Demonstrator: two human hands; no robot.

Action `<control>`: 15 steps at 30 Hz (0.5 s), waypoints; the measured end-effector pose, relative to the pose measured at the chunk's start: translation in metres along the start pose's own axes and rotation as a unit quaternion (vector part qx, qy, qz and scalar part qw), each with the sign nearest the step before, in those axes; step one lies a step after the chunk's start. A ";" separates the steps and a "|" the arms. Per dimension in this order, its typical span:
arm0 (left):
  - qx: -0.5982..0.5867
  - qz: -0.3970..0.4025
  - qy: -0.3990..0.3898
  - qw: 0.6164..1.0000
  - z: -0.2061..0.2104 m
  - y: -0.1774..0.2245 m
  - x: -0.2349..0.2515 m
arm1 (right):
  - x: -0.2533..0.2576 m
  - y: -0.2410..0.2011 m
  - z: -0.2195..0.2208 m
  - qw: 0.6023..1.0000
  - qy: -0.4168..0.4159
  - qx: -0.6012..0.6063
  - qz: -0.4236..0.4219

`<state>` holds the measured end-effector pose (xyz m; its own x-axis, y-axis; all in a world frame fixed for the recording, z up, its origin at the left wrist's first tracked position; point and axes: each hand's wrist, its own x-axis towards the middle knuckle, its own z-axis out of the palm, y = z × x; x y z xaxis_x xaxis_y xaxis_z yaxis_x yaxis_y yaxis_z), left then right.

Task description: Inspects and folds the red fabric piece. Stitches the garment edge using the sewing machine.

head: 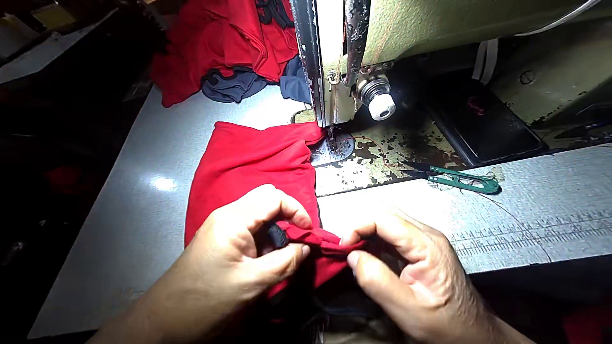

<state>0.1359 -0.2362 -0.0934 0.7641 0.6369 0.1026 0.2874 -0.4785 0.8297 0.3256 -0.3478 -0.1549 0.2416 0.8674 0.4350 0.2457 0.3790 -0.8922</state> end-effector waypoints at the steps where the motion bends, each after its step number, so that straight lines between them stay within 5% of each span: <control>1: 0.034 0.038 0.010 0.999 0.001 -0.003 -0.001 | 0.000 0.001 0.001 1.000 -0.004 -0.009 -0.028; 4: 0.065 0.097 0.018 0.993 -0.003 -0.006 -0.004 | -0.001 0.003 0.004 0.995 -0.016 -0.045 -0.087; 15: 0.094 0.097 0.031 0.990 -0.002 0.011 -0.021 | -0.005 0.009 0.006 0.982 -0.017 -0.101 -0.157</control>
<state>0.1222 -0.2535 -0.0856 0.7802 0.5554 0.2877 0.2467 -0.6959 0.6745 0.3207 -0.3470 -0.1660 0.0929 0.7296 0.6775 0.4852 0.5611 -0.6707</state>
